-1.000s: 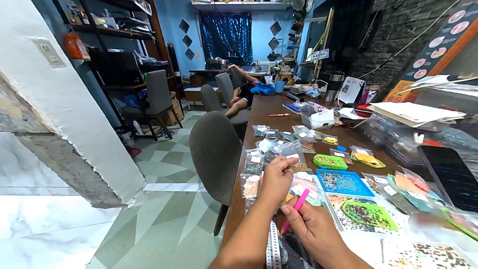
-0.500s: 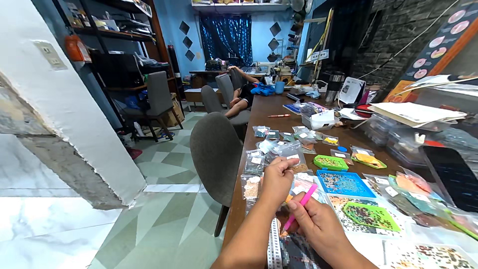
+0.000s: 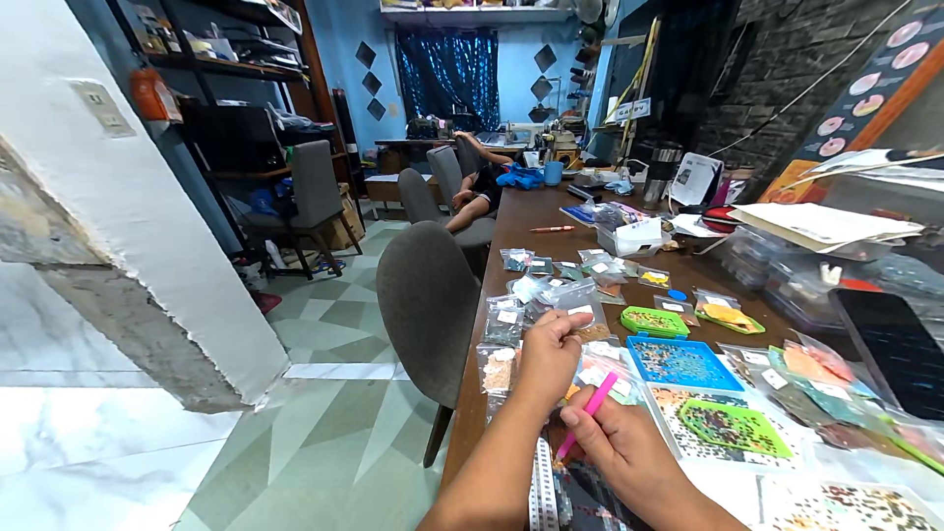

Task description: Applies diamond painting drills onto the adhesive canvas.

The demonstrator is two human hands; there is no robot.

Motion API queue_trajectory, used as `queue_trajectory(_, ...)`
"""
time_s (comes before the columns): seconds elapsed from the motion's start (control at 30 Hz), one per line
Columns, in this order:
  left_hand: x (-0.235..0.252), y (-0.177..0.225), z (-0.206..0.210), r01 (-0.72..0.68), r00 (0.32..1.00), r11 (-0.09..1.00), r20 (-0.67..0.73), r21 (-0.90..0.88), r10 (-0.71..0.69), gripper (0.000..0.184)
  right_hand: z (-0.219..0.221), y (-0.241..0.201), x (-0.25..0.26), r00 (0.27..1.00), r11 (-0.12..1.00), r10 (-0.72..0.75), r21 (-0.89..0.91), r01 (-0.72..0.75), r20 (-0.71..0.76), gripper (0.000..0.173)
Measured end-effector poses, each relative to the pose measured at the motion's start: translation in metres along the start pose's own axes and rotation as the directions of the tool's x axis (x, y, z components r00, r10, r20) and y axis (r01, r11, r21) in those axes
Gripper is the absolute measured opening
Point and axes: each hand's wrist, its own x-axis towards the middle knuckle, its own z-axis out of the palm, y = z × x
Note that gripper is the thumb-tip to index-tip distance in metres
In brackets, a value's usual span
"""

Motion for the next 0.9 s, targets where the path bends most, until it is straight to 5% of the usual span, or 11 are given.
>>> queue_trajectory(0.2,0.000,0.000,0.000,0.013,1.000,1.000,-0.003,-0.001,-0.013,0.029,-0.009,0.001,0.001,0.994,0.998,-0.068,0.020,0.067,0.083,0.041)
queue_trajectory(0.63,-0.006,0.001,-0.003,-0.066,0.997,0.994,0.045,0.082,0.063,0.028,0.001,-0.022,0.001,0.998,0.998,0.058,-0.007,-0.058,-0.029,0.037)
queue_trajectory(0.77,-0.007,-0.008,0.000,-0.168,0.986,0.978,0.004,0.124,0.169,0.026,-0.039,-0.052,0.019,0.968,0.969,0.227,0.129,-0.212,-0.111,0.031)
queue_trajectory(0.9,-0.007,-0.008,0.002,-0.094,0.995,0.991,0.028,0.090,0.092,0.026,-0.120,-0.072,0.010,0.952,0.966,0.237,0.152,-0.210,-0.193,0.026)
